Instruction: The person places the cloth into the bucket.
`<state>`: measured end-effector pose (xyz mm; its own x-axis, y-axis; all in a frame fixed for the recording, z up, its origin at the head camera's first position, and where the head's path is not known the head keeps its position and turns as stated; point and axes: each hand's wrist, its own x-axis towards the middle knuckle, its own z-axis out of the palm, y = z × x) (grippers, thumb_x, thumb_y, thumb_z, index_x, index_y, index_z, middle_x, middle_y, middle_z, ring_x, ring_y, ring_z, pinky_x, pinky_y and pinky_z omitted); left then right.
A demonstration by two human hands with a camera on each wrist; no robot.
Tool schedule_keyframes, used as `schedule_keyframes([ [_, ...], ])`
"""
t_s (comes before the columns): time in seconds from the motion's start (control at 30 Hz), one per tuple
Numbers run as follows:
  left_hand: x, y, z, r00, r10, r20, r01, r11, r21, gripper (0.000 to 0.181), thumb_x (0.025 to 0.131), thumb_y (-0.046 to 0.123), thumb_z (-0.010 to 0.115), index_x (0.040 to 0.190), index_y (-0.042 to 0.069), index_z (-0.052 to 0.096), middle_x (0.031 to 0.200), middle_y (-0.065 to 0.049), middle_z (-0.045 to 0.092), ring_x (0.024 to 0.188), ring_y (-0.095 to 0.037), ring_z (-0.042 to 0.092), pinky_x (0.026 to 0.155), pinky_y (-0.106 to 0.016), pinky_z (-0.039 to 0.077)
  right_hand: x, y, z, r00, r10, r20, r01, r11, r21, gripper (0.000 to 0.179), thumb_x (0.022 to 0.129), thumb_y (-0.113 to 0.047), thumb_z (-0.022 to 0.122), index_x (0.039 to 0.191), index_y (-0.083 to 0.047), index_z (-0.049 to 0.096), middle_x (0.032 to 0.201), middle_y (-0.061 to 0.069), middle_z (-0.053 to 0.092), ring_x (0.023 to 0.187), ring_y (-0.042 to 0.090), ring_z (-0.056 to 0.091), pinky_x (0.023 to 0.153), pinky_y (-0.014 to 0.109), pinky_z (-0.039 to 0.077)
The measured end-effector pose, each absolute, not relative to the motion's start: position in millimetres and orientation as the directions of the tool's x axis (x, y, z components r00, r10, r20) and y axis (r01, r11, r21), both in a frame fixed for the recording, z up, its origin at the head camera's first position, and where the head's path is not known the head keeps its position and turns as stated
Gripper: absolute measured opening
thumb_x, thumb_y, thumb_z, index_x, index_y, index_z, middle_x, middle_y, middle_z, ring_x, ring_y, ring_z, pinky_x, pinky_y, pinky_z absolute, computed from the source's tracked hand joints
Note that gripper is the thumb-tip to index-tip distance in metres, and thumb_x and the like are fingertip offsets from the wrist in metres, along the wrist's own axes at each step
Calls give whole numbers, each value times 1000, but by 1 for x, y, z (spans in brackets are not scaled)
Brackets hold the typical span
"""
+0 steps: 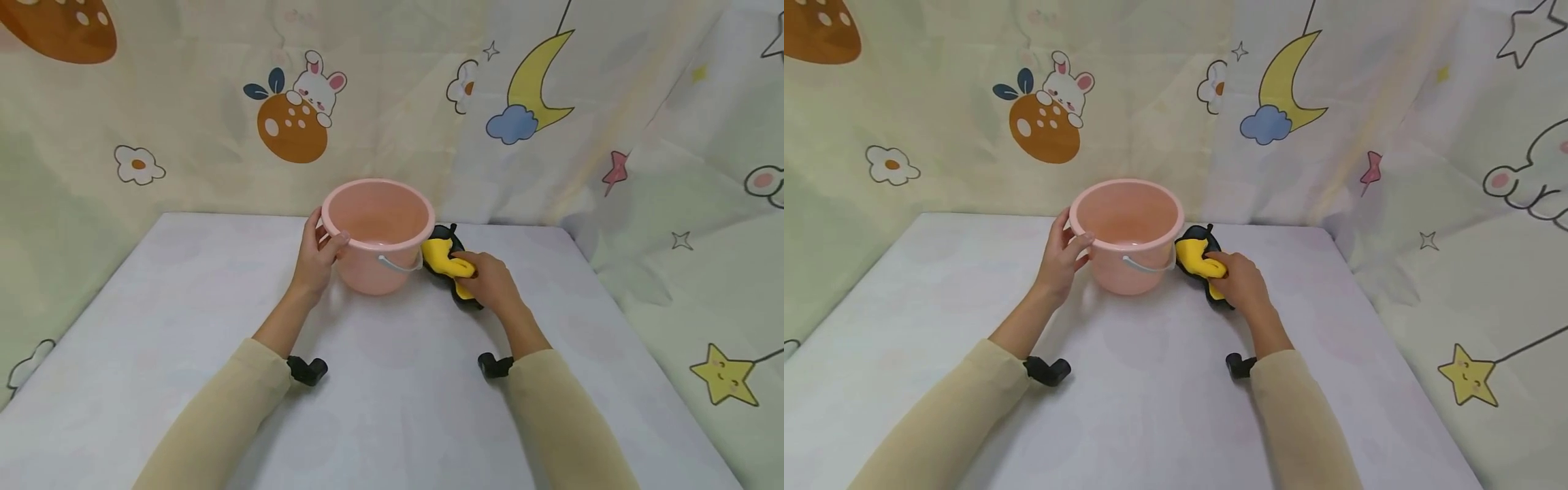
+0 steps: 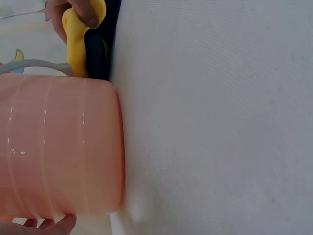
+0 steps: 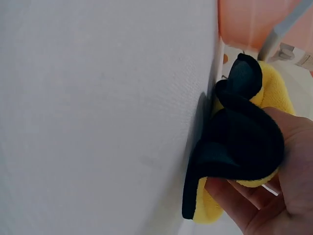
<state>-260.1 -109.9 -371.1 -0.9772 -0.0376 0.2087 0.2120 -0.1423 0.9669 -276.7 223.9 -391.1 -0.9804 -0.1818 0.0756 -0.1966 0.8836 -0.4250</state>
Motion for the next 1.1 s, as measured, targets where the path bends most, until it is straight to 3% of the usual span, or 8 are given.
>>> schedule_keyframes([
  [0.17,-259,-109,-370,-981,-37,192,195,-150,969,78,98,20,62,164,22,20,156,-13,41,117,-16,54,94,-32,44,-272,228,-391,-986,-144,85,-167,835,-524,52,96,-15,71,147,-16,58,140,21,59,116,38,58,102,56,48],
  [0.43,-260,-108,-370,-983,-25,180,182,-143,973,78,98,24,61,164,24,19,157,-11,39,120,-18,53,98,-35,43,-262,234,-386,-987,-81,137,-149,765,-626,53,96,-14,72,147,-16,57,141,22,58,100,35,62,85,48,57],
  [0.77,-260,-110,-372,-984,-14,180,181,-115,977,78,98,27,60,164,25,18,159,-11,38,126,-21,51,99,-37,41,-252,242,-377,-978,-4,209,-163,639,-751,53,95,-20,73,146,-15,58,138,19,61,108,37,61,92,52,54],
  [1.1,-260,-110,-373,-980,-7,198,197,-100,975,77,99,28,58,164,25,18,159,-12,37,129,-22,50,101,-38,42,-243,241,-344,-965,28,261,-208,526,-825,53,93,-25,74,145,-18,60,130,12,62,99,25,60,80,24,53],
])
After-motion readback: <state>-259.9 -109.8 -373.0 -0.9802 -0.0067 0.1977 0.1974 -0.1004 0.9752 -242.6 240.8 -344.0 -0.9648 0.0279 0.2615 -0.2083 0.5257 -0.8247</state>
